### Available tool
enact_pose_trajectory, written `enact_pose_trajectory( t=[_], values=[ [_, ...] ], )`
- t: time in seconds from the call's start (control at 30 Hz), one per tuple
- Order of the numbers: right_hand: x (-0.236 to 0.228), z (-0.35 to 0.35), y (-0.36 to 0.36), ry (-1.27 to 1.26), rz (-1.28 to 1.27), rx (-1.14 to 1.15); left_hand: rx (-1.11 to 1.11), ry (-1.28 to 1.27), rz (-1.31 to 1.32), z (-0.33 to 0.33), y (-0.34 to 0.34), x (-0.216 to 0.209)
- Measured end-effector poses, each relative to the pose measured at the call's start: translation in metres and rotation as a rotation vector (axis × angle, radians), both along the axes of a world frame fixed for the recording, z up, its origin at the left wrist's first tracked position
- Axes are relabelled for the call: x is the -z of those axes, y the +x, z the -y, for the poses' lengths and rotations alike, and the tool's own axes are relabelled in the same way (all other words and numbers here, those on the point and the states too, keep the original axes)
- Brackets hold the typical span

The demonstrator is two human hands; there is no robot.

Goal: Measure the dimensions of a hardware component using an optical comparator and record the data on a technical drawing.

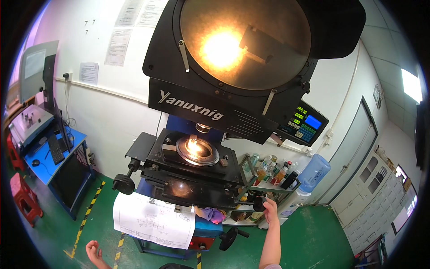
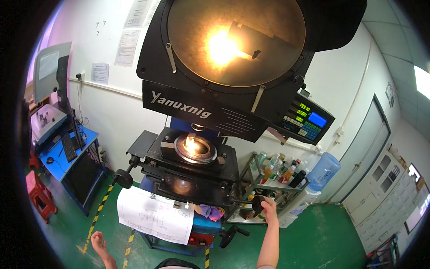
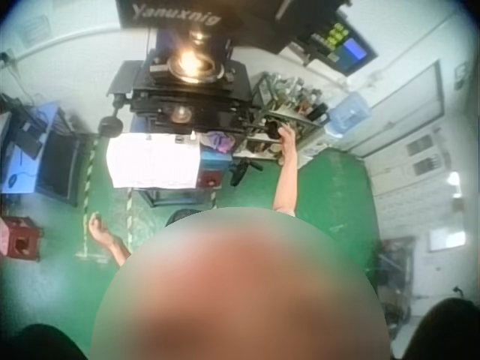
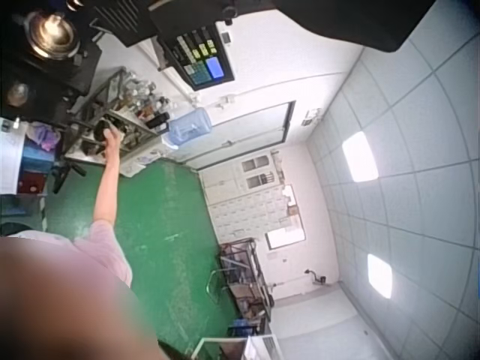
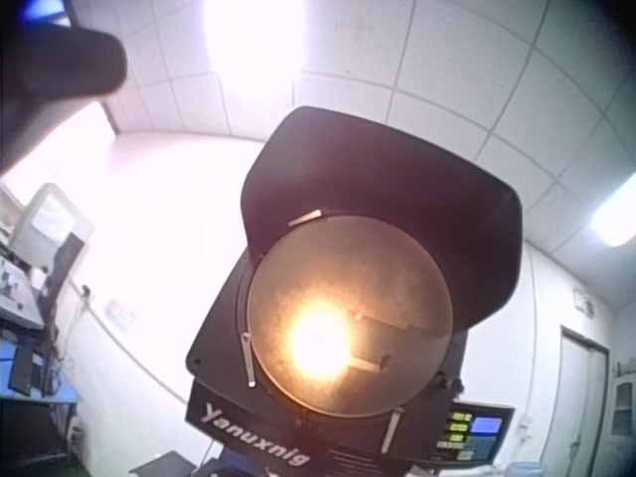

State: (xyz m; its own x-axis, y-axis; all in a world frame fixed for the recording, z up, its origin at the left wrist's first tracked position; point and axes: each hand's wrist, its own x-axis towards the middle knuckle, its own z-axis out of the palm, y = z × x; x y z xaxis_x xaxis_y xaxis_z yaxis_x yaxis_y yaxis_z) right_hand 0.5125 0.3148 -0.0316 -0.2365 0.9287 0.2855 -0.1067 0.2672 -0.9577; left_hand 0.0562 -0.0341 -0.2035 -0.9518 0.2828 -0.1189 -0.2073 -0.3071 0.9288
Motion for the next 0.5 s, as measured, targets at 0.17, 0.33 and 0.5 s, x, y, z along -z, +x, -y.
enact_pose_trajectory(
  t=[0.17,0.33,0.5],
  values=[
    [0.002,0.001,-0.001,-0.004,-0.005,0.002,0.01,-0.004,0.003,0.004,-0.006,0.006],
    [0.006,0.0,0.004,-0.03,0.023,0.029,0.005,-0.037,-0.002,0.0,-0.001,-0.007],
    [0.004,-0.005,0.005,0.001,0.06,0.007,0.043,-0.065,-0.056,0.003,-0.003,-0.016]
  ],
)
